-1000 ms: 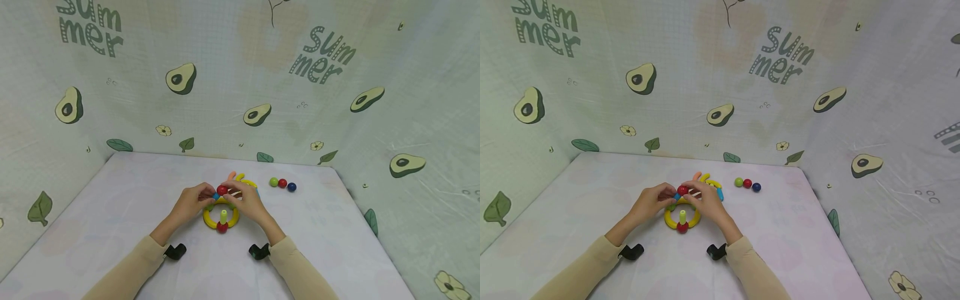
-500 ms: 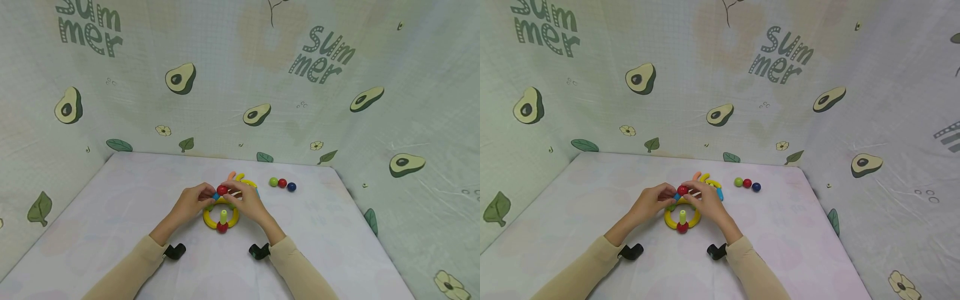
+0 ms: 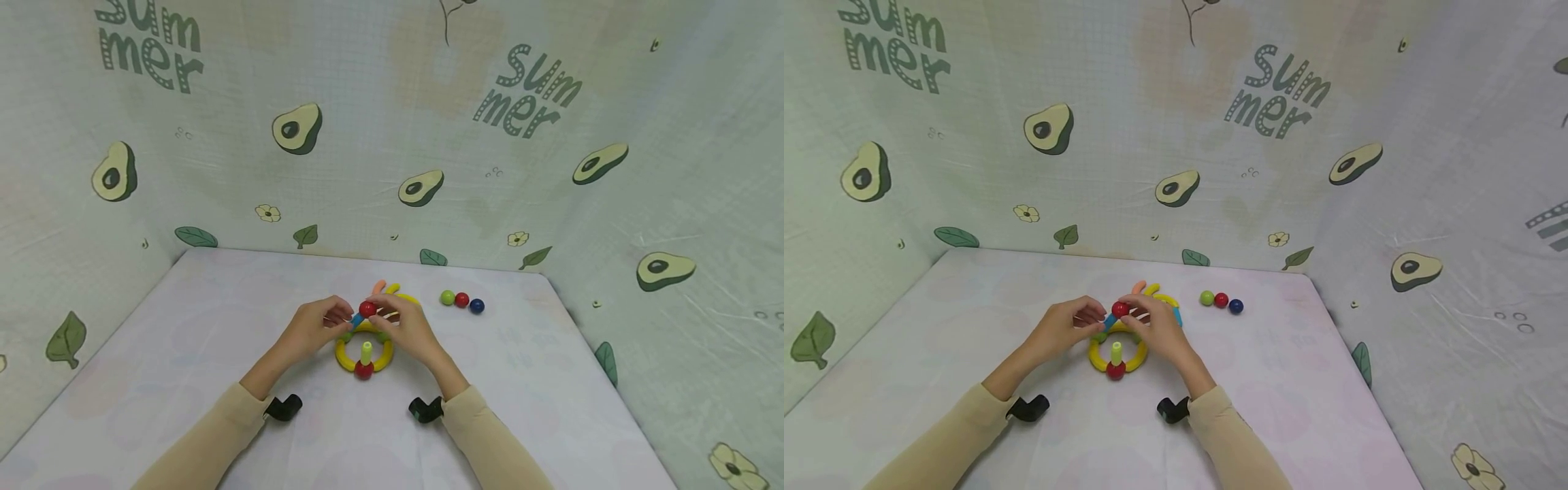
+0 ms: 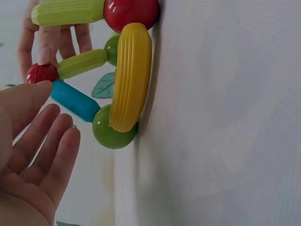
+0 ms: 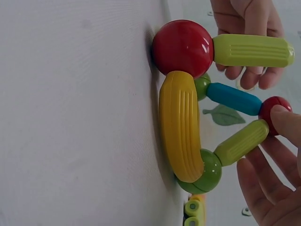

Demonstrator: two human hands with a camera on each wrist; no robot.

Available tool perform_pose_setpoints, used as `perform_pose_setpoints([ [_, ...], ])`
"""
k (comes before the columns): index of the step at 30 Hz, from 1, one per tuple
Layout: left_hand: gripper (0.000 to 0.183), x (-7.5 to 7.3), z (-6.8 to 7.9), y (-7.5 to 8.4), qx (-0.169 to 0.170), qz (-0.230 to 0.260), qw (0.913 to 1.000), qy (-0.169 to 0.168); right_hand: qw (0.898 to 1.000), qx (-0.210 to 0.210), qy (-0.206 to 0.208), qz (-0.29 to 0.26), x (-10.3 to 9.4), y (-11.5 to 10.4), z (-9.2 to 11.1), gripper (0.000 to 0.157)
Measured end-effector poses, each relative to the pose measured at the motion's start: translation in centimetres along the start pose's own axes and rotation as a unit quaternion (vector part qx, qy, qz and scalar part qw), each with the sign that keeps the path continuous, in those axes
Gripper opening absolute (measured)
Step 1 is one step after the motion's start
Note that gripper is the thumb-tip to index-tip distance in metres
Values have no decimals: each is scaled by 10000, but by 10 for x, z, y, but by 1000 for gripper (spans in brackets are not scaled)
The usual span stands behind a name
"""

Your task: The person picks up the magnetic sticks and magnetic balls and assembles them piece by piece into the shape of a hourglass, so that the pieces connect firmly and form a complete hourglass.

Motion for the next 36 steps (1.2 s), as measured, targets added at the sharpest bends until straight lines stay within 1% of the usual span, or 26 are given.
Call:
perform_pose_setpoints([
  [4,23,2,0,1,41,142,9997,-207,9995,108,220,196,-2,1,0,38],
  [7,25,5,1,0,66,228,9990,-392,9989,182,304,296,-3,2,0,38],
  [11,34,8,2,2,192,395,9967,-689,9988,243,308,282,-3,4,-1,37],
  [14,40,11,3,4,273,626,9934,-926,9989,239,315,248,-4,4,-1,37],
  [18,42,16,5,5,326,896,9891,-1124,9990,238,321,214,-4,5,-2,37],
  [21,44,18,5,4,299,911,9892,-1104,9990,266,317,188,-4,5,-2,38],
  [26,49,19,6,3,230,759,9926,-919,9988,282,328,212,-3,4,-2,38],
  [30,52,20,5,2,244,772,9935,-795,9989,279,288,226,-4,5,-1,39],
  [36,66,20,4,-2,137,720,9954,-609,9993,251,194,196,-4,6,-1,39],
])
Point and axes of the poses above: each hand's wrist, its own z-axis away from the middle knuckle, its own x-axis out of the palm, y = z × x, the point moved 3 cm from there along -z, towards the middle knuckle, and after that the axes turned 6 degrees about z, right-handed, at the moved point
